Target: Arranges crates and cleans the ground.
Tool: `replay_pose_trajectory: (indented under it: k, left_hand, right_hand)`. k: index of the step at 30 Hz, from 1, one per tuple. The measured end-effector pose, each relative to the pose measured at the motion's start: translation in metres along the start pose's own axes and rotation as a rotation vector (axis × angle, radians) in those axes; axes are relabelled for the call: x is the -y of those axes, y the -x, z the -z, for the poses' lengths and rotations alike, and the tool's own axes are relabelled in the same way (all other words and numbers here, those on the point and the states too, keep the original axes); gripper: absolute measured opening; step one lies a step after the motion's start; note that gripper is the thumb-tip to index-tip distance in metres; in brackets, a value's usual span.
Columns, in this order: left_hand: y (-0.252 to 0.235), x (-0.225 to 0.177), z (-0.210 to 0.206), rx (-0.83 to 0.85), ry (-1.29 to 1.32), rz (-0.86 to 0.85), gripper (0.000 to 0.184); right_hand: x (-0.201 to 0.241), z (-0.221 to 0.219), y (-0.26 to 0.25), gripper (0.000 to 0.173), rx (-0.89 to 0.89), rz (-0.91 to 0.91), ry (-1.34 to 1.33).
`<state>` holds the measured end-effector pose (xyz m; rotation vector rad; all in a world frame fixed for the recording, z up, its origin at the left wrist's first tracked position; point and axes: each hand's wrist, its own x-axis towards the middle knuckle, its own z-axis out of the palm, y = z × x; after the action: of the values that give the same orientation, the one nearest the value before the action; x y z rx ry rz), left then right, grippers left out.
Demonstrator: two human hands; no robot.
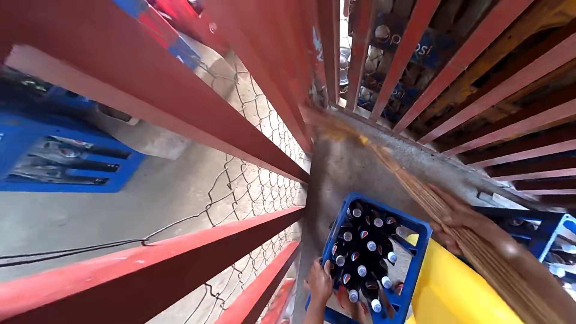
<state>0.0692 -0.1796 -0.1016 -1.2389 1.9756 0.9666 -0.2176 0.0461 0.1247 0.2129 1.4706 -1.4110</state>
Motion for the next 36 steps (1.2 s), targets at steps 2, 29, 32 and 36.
replay_pose_trajectory:
  k: [2, 29, 32, 36]
  left_hand:
    - [0.0, -0.001, -0.001, -0.013, -0.002, 0.0, 0.049]
    - [0.001, 0.002, -0.003, -0.015, -0.029, 0.015, 0.05]
    - [0.001, 0.0, -0.003, -0.014, -0.026, 0.021, 0.05]
    - [0.001, 0.006, -0.008, -0.053, -0.025, -0.056, 0.049]
  right_hand:
    - [-0.014, -0.028, -0.004, 0.088, -0.082, 0.091, -0.144]
    - [-0.035, -0.092, -0.113, 0.075, -0.114, 0.112, -0.23]
    - [-0.029, -0.098, -0.169, 0.076, -0.089, 0.056, -0.118]
    - [-0.035, -0.053, -0.12, 0.067, 0.079, -0.039, -0.19]
